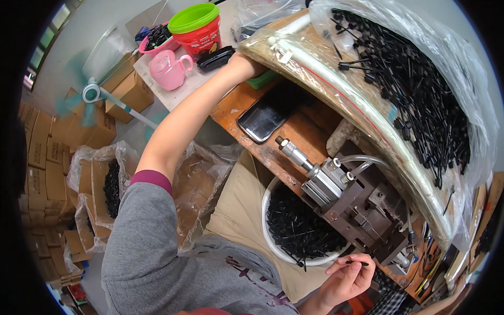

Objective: Assembling small plastic components onto black cable ties using a mechanical assembly machine.

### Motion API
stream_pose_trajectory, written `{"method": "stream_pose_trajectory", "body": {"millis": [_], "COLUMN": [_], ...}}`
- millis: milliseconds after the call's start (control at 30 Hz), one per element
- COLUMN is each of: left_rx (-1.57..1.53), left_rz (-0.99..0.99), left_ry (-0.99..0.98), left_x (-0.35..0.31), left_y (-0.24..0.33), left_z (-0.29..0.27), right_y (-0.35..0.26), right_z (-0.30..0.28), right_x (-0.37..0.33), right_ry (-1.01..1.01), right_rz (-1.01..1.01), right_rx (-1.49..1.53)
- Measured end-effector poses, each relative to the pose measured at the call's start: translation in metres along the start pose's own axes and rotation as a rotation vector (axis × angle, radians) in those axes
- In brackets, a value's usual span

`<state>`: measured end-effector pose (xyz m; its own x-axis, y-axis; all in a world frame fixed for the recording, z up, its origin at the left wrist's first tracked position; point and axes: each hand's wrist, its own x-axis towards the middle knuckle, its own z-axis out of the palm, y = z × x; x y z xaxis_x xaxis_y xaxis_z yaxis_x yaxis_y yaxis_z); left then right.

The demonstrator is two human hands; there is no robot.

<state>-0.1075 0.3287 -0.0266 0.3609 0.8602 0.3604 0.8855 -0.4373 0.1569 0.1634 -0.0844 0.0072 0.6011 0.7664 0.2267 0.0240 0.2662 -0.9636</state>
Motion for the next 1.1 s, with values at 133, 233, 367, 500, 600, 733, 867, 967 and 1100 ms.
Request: {"method": "stream_pose_trajectory", "body": {"millis": [133,233,367,500,600,733,867,967,1100], "left_rx": [-0.22,-0.315,-0.122,0.128,0.132,-0.015,0.04,0.025,0.049], "left_rz": [0.025,0.079,0.072,0.269,0.22,0.14,0.132,0.228,0.194], "left_ry": [0.162,0.252,0.158,0.119,-0.091,-0.027,-0.02,-0.064,-0.04], "left_x": [-0.006,-0.003,0.014,0.022,0.02,0.015,0.02,0.024,0.027], "left_y": [0.005,0.002,-0.044,-0.02,-0.008,0.005,-0.004,0.003,-0.015], "left_z": [0.006,0.019,0.044,0.036,0.012,-0.001,0.006,0.008,0.023], "right_y": [0.001,-0.003,0.0,0.003,0.0,0.0,-0.004,-0.003,0.0], "right_z": [0.0,-0.002,-0.006,-0.007,-0.005,-0.005,-0.004,-0.006,-0.007], "right_x": [-0.001,-0.002,0.002,-0.002,-0.003,-0.004,-0.003,-0.003,-0.003], "right_ry": [0.048,0.005,-0.074,-0.044,-0.037,-0.107,-0.045,-0.034,-0.088], "right_rz": [-0.008,-0.011,0.022,0.033,0.021,0.003,0.012,0.019,0.023], "right_rx": [-0.058,-0.127,0.003,-0.028,-0.013,-0.038,-0.02,-0.032,-0.002]}}
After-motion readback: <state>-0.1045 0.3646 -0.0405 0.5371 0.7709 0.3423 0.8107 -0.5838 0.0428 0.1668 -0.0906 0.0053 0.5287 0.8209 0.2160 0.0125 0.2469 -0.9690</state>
